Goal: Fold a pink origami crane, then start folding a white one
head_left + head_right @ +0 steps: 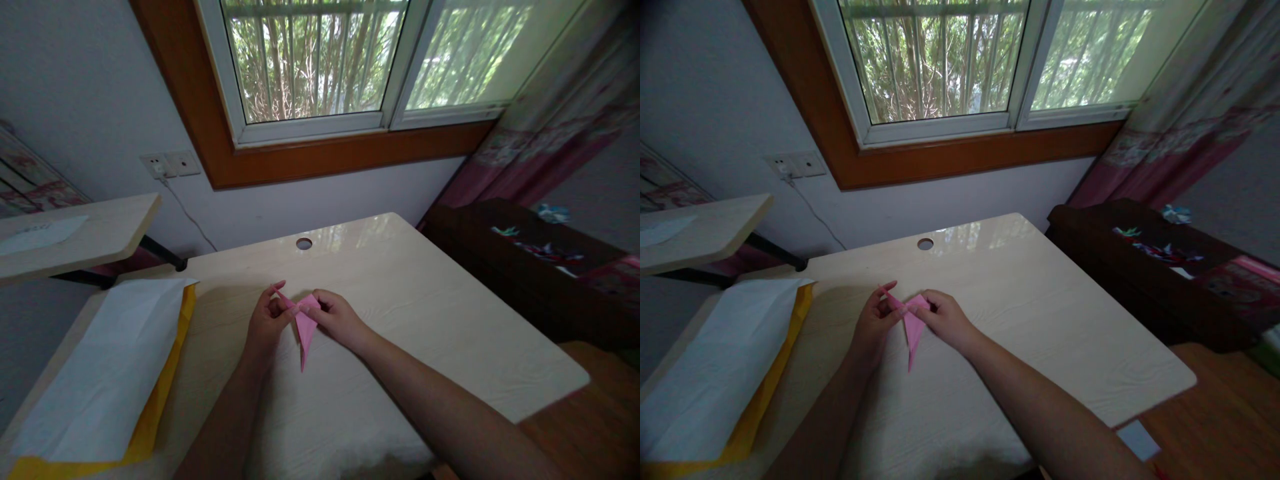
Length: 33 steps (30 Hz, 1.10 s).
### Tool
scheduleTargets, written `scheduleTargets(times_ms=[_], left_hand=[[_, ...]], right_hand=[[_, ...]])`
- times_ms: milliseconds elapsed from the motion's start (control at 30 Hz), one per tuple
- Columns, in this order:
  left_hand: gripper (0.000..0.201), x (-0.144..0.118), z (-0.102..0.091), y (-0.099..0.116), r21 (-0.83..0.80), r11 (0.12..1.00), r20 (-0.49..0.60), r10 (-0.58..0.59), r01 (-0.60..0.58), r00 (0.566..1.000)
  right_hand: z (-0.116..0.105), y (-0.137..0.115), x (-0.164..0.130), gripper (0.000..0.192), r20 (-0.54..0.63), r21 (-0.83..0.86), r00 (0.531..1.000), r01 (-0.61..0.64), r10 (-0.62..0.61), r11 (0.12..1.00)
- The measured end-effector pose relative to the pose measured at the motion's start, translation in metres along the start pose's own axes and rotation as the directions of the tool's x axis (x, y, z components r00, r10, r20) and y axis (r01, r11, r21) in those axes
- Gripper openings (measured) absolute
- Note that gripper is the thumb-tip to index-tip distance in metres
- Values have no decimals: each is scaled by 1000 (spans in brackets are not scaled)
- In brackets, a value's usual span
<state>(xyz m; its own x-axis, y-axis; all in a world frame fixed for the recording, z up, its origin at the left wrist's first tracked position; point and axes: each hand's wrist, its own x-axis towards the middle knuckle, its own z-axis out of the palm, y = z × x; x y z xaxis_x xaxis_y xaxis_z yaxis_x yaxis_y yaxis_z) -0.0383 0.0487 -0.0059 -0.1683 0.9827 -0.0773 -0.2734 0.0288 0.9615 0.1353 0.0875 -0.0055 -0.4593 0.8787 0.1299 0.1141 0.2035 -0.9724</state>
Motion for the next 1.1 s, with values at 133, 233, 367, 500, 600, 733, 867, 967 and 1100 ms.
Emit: scheduleTargets(times_ms=[133,233,367,500,600,733,867,967,1100], left_hand=[[75,1,-2,2,-19,1000,10,-23,23,1000],[64,2,-2,1,-3,999,0,-32,32,999],[32,2,-3,-1,49,998,-11,-42,43,999],[24,1,-3,0,83,996,-14,-33,34,999],[23,1,-3,1,93,995,-19,-20,21,1000],[23,1,-2,-1,87,996,-28,-23,25,999],[25,0,-2,-2,76,997,-30,-20,22,999],[24,-1,-1,-1,93,996,-35,-12,15,999],[19,-3,1,1,118,993,-54,8,-1,999]], right_hand=[[0,-2,-1,41,-8,7,1000,13,-13,1000],[-1,-3,-1,40,-10,7,1000,21,-20,1000],[-2,-1,-1,39,-5,-3,1000,17,-17,1000],[-3,0,0,39,27,-17,1000,-3,4,1000],[-3,0,1,38,52,-18,998,-29,30,999],[-3,0,1,34,71,2,996,-62,62,998],[-2,0,0,36,89,25,990,-115,112,993],[-2,-2,-1,39,107,37,984,-146,142,989],[0,-5,-2,42,97,30,978,-186,182,982]])
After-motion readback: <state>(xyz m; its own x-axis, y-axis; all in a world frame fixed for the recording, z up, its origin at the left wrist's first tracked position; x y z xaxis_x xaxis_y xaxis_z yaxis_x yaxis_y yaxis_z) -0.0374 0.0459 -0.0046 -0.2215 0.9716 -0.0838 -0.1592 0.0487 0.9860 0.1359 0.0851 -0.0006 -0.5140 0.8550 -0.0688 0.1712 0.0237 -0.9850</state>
